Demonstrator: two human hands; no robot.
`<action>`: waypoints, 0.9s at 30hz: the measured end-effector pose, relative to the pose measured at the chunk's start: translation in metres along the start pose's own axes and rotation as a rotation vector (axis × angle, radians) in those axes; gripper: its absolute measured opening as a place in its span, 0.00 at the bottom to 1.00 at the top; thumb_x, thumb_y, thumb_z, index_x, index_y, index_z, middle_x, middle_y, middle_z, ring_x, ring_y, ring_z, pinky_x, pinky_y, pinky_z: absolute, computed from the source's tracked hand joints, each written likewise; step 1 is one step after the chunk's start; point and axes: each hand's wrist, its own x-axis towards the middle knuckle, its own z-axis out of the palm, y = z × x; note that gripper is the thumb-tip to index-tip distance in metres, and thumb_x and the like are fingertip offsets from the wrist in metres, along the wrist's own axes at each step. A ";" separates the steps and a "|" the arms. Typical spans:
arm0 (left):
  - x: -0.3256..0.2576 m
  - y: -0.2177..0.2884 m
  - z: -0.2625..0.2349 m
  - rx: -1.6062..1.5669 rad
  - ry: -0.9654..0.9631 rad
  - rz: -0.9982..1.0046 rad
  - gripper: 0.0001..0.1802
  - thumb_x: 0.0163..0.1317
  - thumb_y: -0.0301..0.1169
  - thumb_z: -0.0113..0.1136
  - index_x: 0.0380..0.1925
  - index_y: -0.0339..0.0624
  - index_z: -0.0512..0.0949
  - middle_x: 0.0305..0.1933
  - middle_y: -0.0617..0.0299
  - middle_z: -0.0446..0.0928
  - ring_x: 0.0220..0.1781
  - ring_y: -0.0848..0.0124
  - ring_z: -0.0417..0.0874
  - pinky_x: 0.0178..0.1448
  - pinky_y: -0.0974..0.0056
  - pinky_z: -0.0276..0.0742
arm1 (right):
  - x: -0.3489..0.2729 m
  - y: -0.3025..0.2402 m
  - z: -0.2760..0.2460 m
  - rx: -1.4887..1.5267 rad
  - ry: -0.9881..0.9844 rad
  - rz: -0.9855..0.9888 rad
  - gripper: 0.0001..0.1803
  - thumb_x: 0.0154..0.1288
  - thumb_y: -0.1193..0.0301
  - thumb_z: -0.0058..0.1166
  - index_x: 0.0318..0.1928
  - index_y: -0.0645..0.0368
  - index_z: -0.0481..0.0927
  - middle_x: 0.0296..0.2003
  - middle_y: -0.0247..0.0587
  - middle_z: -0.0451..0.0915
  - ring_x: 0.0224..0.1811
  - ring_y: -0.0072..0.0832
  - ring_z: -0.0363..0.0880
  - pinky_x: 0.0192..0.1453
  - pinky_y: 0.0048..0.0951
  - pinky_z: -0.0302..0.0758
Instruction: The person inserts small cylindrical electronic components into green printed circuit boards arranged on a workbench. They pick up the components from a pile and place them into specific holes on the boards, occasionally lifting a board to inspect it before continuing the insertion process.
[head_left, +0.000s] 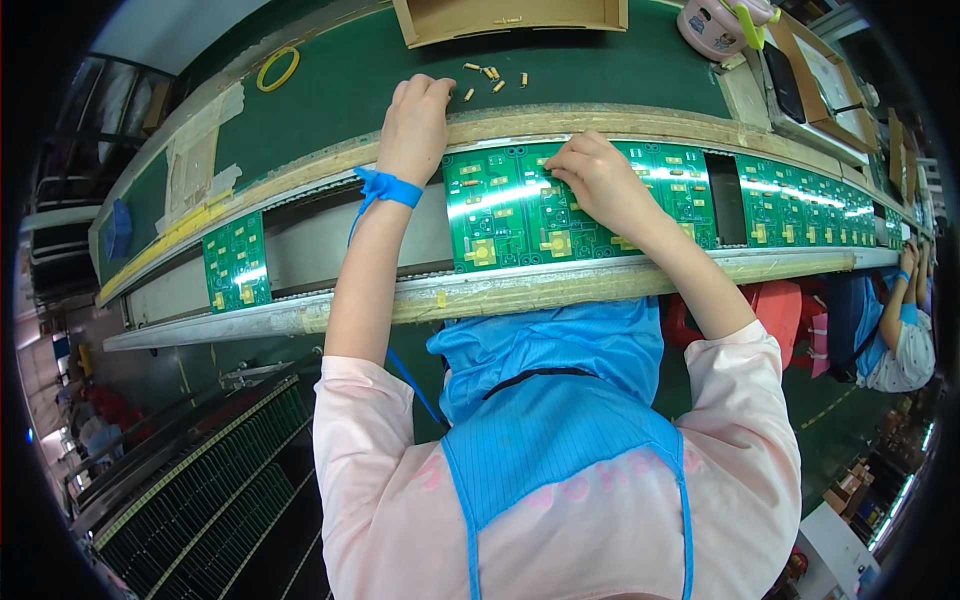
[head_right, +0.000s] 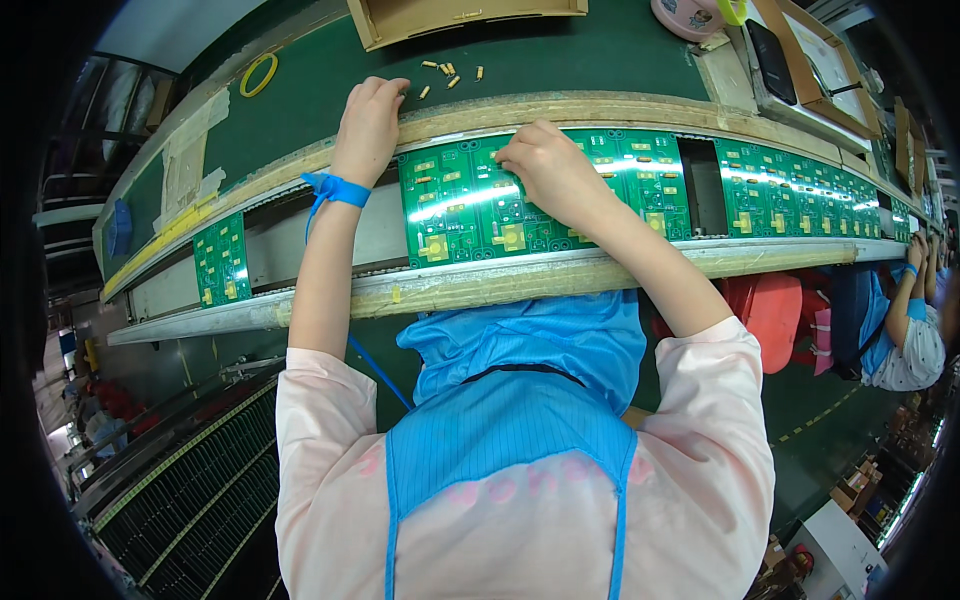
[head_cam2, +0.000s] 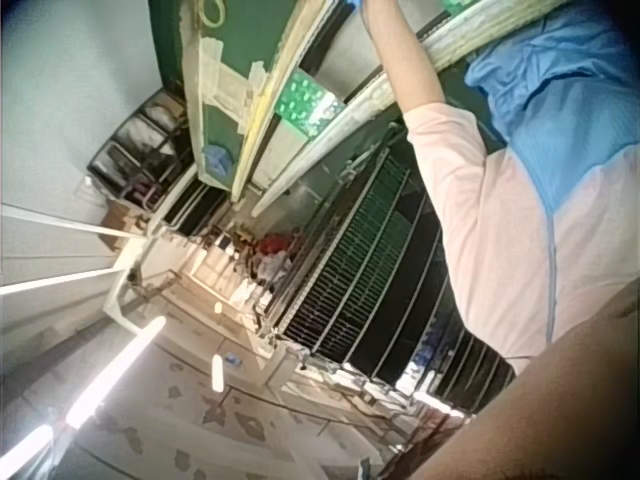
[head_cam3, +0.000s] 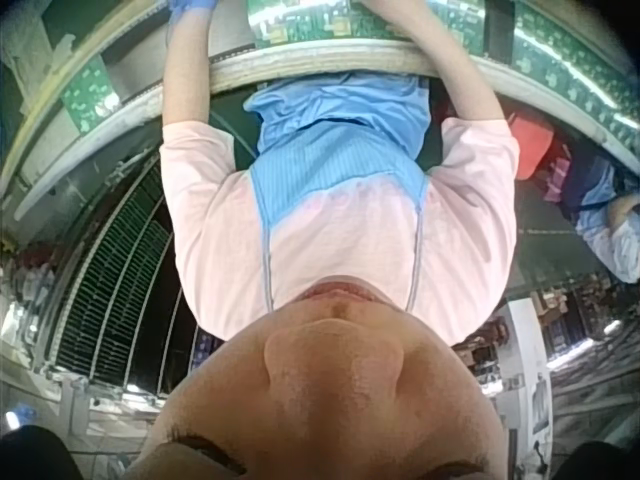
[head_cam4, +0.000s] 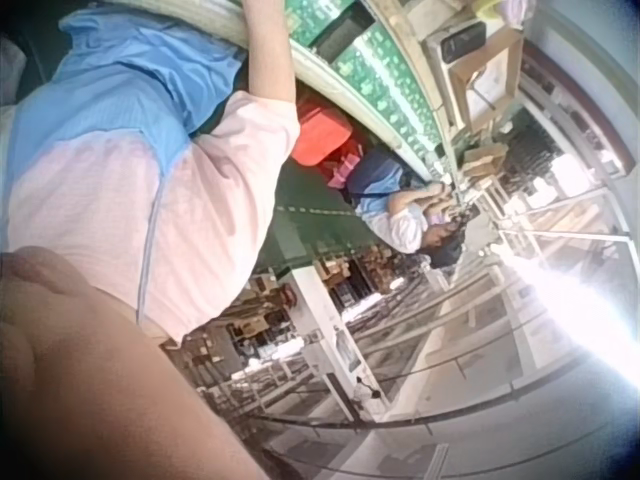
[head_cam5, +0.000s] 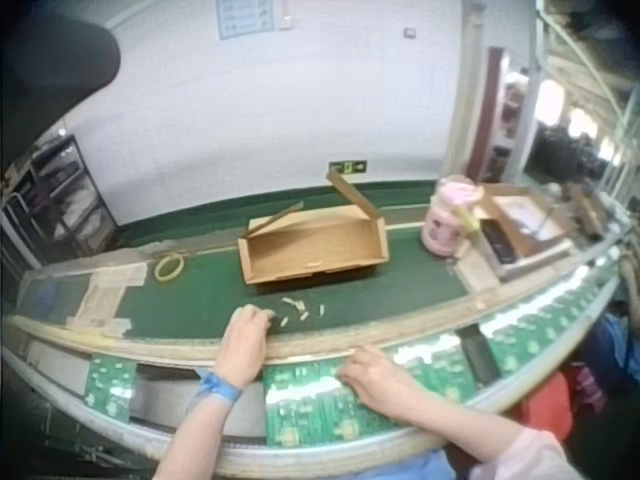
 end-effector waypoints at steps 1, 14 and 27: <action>-0.002 0.002 -0.003 -0.024 0.029 0.014 0.09 0.58 0.21 0.57 0.38 0.39 0.81 0.41 0.54 0.77 0.47 0.55 0.77 0.51 0.56 0.75 | 0.000 -0.002 -0.001 0.006 0.005 0.007 0.06 0.56 0.79 0.59 0.36 0.63 0.83 0.34 0.44 0.79 0.41 0.41 0.76 0.48 0.38 0.75; -0.047 0.045 -0.038 -0.415 -0.143 0.067 0.07 0.58 0.22 0.62 0.37 0.36 0.82 0.35 0.55 0.82 0.39 0.60 0.83 0.43 0.62 0.78 | 0.002 -0.007 0.006 -0.051 -0.020 0.027 0.03 0.55 0.78 0.59 0.32 0.62 0.81 0.34 0.42 0.78 0.42 0.39 0.76 0.47 0.36 0.75; -0.070 0.043 -0.021 -0.504 -0.157 0.007 0.09 0.51 0.24 0.67 0.34 0.41 0.86 0.33 0.59 0.83 0.38 0.64 0.80 0.43 0.62 0.77 | -0.003 -0.014 0.014 -0.082 0.068 0.105 0.04 0.57 0.75 0.59 0.33 0.61 0.83 0.32 0.39 0.79 0.41 0.37 0.75 0.47 0.35 0.74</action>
